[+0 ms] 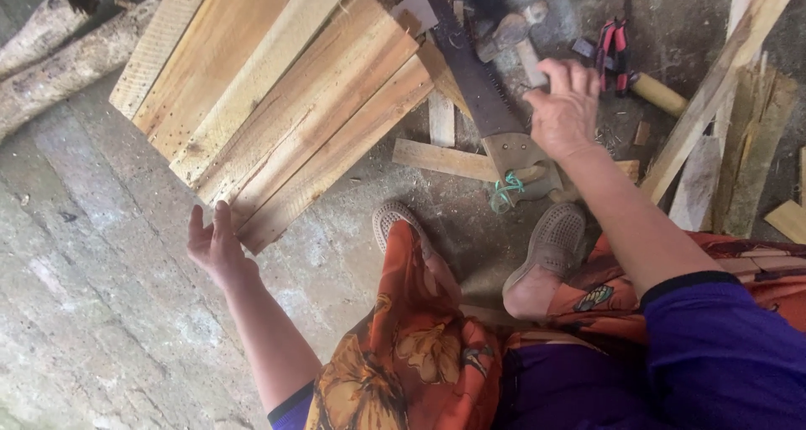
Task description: Assembling a wooden panel by aligning planks and hammering nails into them.
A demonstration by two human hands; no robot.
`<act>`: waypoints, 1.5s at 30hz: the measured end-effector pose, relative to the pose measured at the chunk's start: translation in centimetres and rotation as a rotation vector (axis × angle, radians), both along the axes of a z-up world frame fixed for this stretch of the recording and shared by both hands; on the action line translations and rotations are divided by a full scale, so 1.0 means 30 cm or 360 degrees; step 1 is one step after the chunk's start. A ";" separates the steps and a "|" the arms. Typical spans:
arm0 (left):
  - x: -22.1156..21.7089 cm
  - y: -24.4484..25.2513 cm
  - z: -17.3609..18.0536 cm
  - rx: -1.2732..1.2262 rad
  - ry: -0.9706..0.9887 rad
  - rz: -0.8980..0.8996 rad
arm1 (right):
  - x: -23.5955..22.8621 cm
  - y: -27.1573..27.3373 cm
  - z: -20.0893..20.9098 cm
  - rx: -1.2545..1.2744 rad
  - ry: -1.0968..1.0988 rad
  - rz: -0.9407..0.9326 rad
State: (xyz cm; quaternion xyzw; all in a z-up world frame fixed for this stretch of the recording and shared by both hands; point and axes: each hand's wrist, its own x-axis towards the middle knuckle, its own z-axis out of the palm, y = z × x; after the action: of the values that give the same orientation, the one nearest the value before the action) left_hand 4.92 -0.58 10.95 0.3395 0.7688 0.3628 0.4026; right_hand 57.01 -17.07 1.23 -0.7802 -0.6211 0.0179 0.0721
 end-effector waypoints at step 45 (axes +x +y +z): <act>0.612 -0.005 0.016 0.0861 0.0626 -0.1476 | -0.337 0.327 0.275 0.0606 0.1498 -0.0093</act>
State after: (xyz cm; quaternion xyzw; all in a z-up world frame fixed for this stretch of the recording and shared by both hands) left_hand 23.29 -0.74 11.43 0.7935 0.4796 0.2619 0.2679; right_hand 46.92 -7.26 9.46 -0.6777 -0.4915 0.2518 0.4856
